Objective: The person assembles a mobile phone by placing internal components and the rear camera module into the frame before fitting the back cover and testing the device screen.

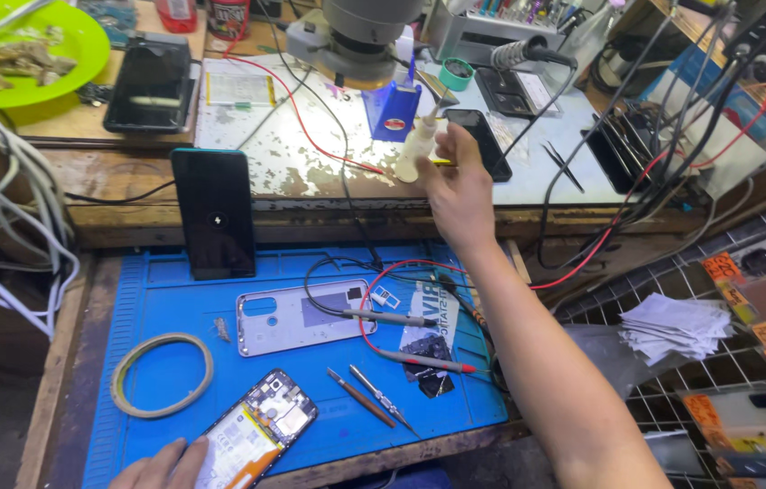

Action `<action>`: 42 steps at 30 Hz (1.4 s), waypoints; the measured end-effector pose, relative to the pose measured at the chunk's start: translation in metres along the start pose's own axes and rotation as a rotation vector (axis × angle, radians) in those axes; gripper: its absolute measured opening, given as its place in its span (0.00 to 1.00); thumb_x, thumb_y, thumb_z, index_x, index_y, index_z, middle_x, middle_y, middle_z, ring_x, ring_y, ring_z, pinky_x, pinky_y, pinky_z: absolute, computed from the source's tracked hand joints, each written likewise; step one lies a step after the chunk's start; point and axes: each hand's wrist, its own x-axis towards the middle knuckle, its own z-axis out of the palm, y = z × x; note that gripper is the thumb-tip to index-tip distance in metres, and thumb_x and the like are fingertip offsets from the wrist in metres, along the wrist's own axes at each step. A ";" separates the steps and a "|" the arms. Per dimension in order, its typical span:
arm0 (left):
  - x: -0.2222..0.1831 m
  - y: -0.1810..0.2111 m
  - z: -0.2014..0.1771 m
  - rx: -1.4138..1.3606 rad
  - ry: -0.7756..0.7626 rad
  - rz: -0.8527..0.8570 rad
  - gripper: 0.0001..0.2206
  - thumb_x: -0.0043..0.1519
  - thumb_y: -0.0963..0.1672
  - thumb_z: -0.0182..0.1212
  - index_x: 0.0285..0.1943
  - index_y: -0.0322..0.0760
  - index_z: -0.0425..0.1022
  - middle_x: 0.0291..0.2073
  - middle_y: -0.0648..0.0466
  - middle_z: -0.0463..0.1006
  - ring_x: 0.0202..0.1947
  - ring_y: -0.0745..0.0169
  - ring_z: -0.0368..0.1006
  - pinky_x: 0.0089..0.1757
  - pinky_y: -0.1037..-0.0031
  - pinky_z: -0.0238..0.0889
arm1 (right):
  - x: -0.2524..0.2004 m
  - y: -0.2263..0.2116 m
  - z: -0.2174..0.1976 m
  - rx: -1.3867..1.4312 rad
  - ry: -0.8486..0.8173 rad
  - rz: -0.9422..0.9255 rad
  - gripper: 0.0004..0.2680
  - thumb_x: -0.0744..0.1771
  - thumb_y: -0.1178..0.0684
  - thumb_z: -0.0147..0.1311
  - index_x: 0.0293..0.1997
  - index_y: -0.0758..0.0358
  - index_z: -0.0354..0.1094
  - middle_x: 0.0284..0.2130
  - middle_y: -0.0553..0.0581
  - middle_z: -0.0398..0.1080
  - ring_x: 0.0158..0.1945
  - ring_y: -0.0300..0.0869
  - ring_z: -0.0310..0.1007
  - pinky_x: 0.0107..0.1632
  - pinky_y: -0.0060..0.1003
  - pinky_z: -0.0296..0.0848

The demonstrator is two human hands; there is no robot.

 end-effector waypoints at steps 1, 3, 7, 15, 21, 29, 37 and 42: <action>0.004 -0.001 -0.002 -0.006 -0.003 0.003 0.24 0.50 0.53 0.65 0.56 0.47 0.79 0.48 0.43 0.80 0.39 0.48 0.80 0.46 0.54 0.74 | -0.018 -0.004 -0.012 -0.044 0.007 0.019 0.11 0.69 0.57 0.58 0.56 0.68 0.66 0.43 0.61 0.74 0.44 0.45 0.76 0.46 0.38 0.76; 0.008 0.001 -0.004 -0.015 0.003 -0.010 0.24 0.50 0.52 0.65 0.56 0.47 0.79 0.48 0.43 0.80 0.38 0.48 0.80 0.46 0.54 0.74 | -0.051 -0.012 -0.041 -0.124 -0.175 0.020 0.06 0.68 0.59 0.56 0.49 0.66 0.71 0.39 0.59 0.74 0.41 0.45 0.77 0.46 0.39 0.76; 0.003 0.008 -0.018 -0.016 -0.018 -0.050 0.24 0.50 0.52 0.66 0.56 0.47 0.80 0.48 0.43 0.80 0.38 0.49 0.80 0.46 0.54 0.75 | -0.109 -0.025 -0.078 -0.183 -0.828 0.009 0.08 0.64 0.58 0.59 0.45 0.63 0.74 0.39 0.57 0.74 0.45 0.49 0.76 0.48 0.41 0.74; 0.029 0.028 -0.067 0.010 -0.070 -0.095 0.23 0.50 0.50 0.67 0.57 0.48 0.80 0.50 0.43 0.80 0.38 0.53 0.81 0.45 0.54 0.75 | -0.132 -0.028 -0.091 -0.241 -0.985 0.037 0.09 0.62 0.57 0.62 0.43 0.64 0.70 0.39 0.61 0.69 0.48 0.54 0.70 0.50 0.44 0.68; 0.034 0.036 -0.099 0.031 -0.131 -0.026 0.43 0.47 0.68 0.58 0.64 0.43 0.75 0.52 0.41 0.77 0.52 0.47 0.77 0.48 0.52 0.73 | -0.105 -0.023 -0.109 -0.286 -0.848 0.552 0.08 0.63 0.55 0.62 0.42 0.62 0.69 0.33 0.58 0.75 0.39 0.41 0.74 0.44 0.35 0.73; 0.071 0.059 -0.158 -0.358 -0.019 -0.088 0.36 0.46 0.57 0.73 0.59 0.33 0.72 0.55 0.36 0.74 0.56 0.36 0.72 0.52 0.49 0.64 | -0.136 -0.055 -0.101 0.501 -0.525 0.280 0.07 0.65 0.63 0.54 0.44 0.68 0.75 0.46 0.59 0.73 0.52 0.43 0.72 0.56 0.36 0.70; 0.111 0.125 -0.169 -0.863 0.065 -0.173 0.37 0.43 0.48 0.81 0.62 0.30 0.71 0.57 0.38 0.75 0.60 0.38 0.72 0.53 0.58 0.67 | -0.205 -0.117 -0.007 0.929 -0.633 0.377 0.05 0.67 0.64 0.59 0.45 0.69 0.75 0.53 0.63 0.69 0.57 0.47 0.71 0.58 0.39 0.73; 0.108 0.131 -0.155 -0.960 0.056 -0.148 0.35 0.47 0.46 0.82 0.63 0.29 0.71 0.57 0.39 0.76 0.59 0.43 0.76 0.56 0.61 0.68 | -0.209 -0.121 0.001 0.813 -0.606 0.266 0.09 0.64 0.63 0.63 0.48 0.67 0.74 0.55 0.64 0.70 0.58 0.48 0.73 0.58 0.39 0.75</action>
